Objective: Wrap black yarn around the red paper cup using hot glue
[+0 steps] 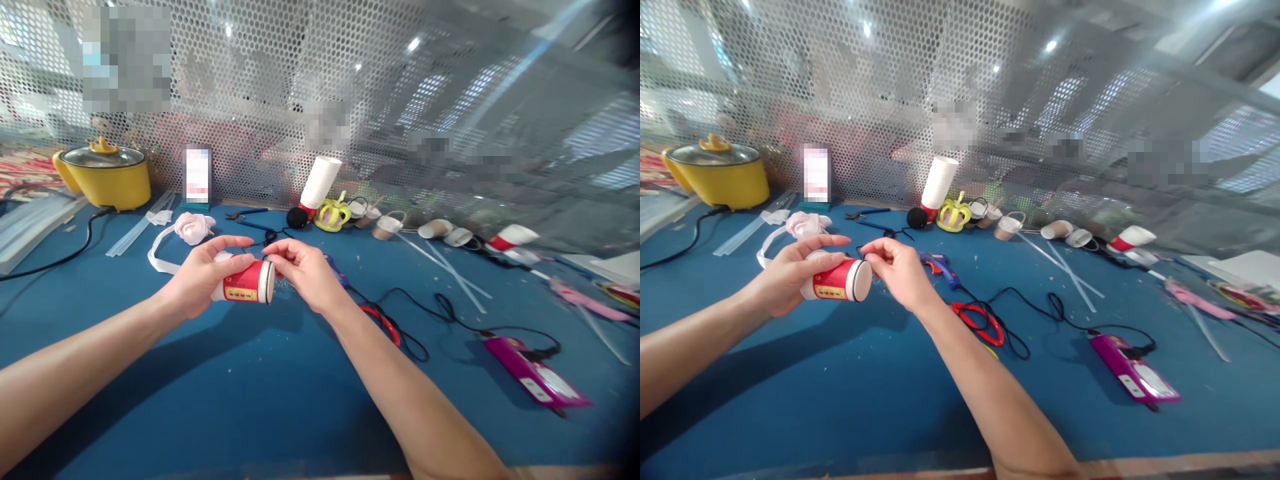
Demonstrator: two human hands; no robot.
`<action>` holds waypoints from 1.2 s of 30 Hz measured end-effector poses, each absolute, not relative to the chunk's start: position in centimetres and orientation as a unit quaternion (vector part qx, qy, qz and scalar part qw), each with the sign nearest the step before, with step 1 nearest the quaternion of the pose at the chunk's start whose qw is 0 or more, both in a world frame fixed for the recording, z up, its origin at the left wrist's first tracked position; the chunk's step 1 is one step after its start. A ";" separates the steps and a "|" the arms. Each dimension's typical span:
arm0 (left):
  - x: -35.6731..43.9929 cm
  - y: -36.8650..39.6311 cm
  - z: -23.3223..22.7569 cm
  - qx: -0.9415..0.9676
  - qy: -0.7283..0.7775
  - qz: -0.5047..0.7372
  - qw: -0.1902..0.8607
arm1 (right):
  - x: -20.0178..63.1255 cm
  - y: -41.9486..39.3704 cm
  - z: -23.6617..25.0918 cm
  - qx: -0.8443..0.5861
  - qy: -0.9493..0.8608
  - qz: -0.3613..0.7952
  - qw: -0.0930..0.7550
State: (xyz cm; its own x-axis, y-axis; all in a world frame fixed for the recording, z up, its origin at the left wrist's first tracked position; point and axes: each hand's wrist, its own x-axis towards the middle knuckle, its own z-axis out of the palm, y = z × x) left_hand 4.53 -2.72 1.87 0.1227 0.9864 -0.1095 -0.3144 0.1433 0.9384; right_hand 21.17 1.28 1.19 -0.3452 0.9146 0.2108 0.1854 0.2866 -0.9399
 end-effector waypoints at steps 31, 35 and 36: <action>5.0 -2.9 1.4 0.407 0.409 0.539 0.614 | 21.1 1.2 1.1 -0.422 -0.672 0.448 0.411; 4.9 -2.8 1.5 0.374 0.422 0.524 0.639 | 21.0 1.4 0.7 -0.432 -0.650 0.476 0.405; 4.9 -2.7 1.5 0.367 0.424 0.521 0.644 | 21.0 1.4 0.7 -0.433 -0.645 0.485 0.403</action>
State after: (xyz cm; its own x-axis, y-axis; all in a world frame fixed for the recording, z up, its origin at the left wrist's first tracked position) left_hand 4.93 -2.70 1.47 0.0988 0.9817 -0.1626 -0.3593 0.1876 0.9142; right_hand 21.02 1.44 0.65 -0.3012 0.9483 0.0999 0.1678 0.1558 -0.9734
